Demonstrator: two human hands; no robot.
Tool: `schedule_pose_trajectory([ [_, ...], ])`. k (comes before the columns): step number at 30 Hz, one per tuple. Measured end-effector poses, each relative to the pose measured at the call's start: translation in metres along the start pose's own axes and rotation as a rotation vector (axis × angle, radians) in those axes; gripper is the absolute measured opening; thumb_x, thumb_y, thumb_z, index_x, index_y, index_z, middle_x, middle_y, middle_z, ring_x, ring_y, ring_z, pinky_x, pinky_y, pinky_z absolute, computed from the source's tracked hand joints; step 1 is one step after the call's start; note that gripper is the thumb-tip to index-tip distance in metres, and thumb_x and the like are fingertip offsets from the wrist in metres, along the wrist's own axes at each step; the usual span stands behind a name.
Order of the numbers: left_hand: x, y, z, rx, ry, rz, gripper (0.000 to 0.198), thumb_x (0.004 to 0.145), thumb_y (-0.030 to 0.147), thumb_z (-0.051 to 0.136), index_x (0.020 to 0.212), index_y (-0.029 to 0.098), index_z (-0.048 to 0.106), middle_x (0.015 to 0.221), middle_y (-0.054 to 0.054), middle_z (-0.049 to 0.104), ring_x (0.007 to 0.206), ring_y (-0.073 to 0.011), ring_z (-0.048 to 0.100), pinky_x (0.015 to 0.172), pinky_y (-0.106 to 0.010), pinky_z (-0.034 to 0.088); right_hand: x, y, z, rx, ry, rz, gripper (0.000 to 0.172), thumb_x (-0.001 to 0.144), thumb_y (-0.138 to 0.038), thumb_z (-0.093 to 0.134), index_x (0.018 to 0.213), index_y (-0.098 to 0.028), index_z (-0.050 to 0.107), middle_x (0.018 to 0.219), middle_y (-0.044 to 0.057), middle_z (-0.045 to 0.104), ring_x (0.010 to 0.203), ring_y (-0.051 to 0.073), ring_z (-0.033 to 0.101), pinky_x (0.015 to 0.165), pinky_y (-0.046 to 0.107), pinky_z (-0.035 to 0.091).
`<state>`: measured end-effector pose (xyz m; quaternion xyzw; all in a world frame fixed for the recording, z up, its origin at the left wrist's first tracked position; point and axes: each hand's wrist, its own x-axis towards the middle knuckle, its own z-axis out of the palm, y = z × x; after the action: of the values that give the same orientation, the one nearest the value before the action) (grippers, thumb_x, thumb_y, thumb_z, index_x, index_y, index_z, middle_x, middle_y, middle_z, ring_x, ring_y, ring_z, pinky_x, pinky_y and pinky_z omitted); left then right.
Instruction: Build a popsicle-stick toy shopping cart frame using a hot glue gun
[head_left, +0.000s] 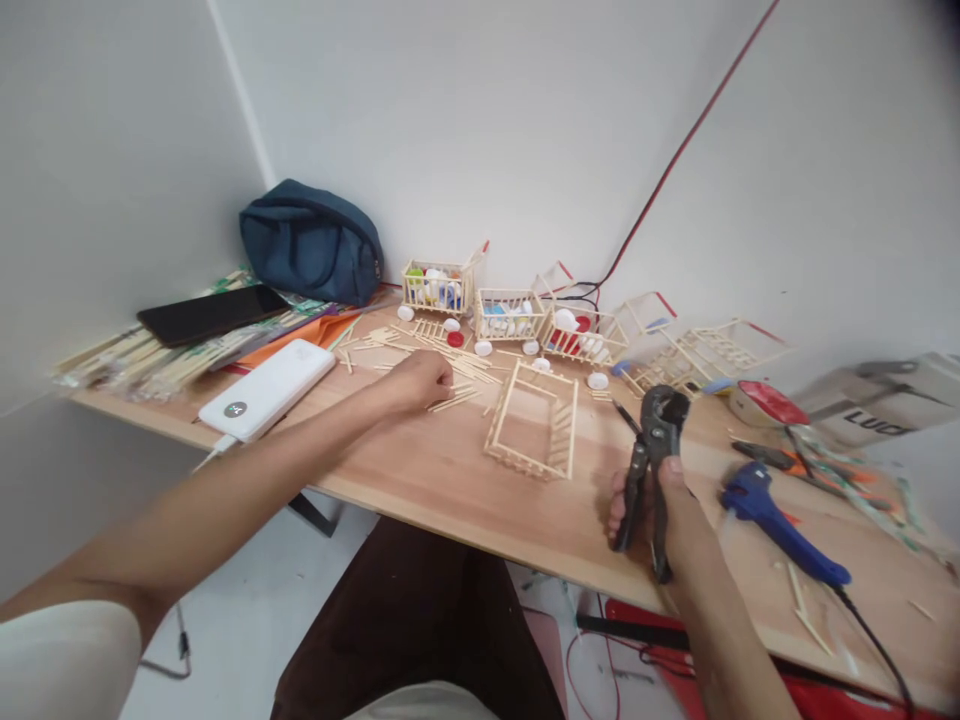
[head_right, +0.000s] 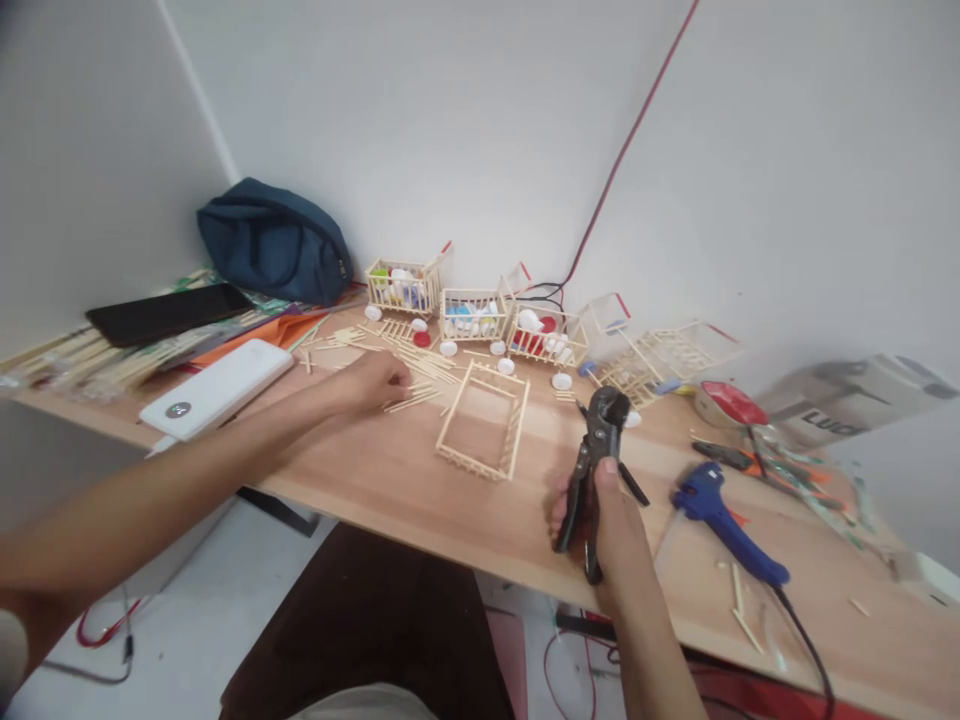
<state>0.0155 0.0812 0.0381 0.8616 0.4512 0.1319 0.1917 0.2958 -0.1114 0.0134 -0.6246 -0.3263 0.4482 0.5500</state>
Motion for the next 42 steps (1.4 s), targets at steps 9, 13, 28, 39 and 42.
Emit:
schedule_pose_trajectory([
  [9, -0.005, -0.016, -0.006, -0.074, 0.094, -0.004, 0.011, 0.078, 0.019, 0.058, 0.072, 0.017, 0.068, 0.07, 0.0, 0.067, 0.068, -0.0147, 0.058, 0.063, -0.024, 0.037, 0.006, -0.001, -0.007, 0.101, -0.027, 0.195, 0.056, 0.074, -0.076, 0.058, 0.075, -0.02, 0.063, 0.054, 0.003, 0.059, 0.045, 0.017, 0.056, 0.042, 0.029, 0.047],
  [13, -0.005, -0.045, -0.038, -0.058, 0.246, -0.087, 0.019, 0.082, 0.016, 0.052, 0.087, 0.016, 0.071, 0.086, -0.003, 0.071, 0.081, -0.0164, 0.061, 0.073, -0.026, 0.041, 0.008, -0.002, -0.006, 0.1, -0.048, 0.179, 0.055, 0.07, -0.076, 0.061, 0.072, -0.021, 0.063, 0.052, 0.004, 0.059, 0.044, 0.018, 0.055, 0.041, 0.03, 0.048],
  [28, -0.013, -0.074, -0.019, 0.006, 0.187, -0.179, 0.006, 0.075, 0.018, 0.062, 0.08, 0.02, 0.065, 0.081, -0.003, 0.066, 0.08, -0.0199, 0.057, 0.068, -0.028, 0.037, 0.008, 0.004, -0.012, 0.124, 0.042, 0.247, 0.047, 0.071, -0.07, 0.065, 0.078, -0.024, 0.062, 0.064, 0.004, 0.063, 0.05, 0.019, 0.059, 0.044, 0.031, 0.052],
  [39, -0.021, -0.083, -0.038, -0.073, 0.206, -0.165, 0.004, 0.075, 0.017, 0.057, 0.077, 0.017, 0.06, 0.07, 0.001, 0.06, 0.067, -0.0137, 0.052, 0.06, -0.023, 0.034, 0.009, 0.0, -0.006, 0.07, 0.027, 0.154, 0.048, 0.07, -0.07, 0.065, 0.085, -0.025, 0.058, 0.064, 0.004, 0.063, 0.045, 0.021, 0.056, 0.038, 0.035, 0.051],
  [42, -0.023, -0.082, -0.032, -0.08, 0.213, -0.145, 0.001, 0.076, 0.018, 0.057, 0.076, 0.018, 0.058, 0.069, 0.002, 0.059, 0.067, -0.0136, 0.052, 0.06, -0.024, 0.032, 0.009, 0.0, -0.008, 0.059, 0.045, 0.172, 0.05, 0.066, -0.072, 0.066, 0.082, -0.025, 0.058, 0.062, 0.005, 0.062, 0.047, 0.023, 0.059, 0.04, 0.038, 0.053],
])
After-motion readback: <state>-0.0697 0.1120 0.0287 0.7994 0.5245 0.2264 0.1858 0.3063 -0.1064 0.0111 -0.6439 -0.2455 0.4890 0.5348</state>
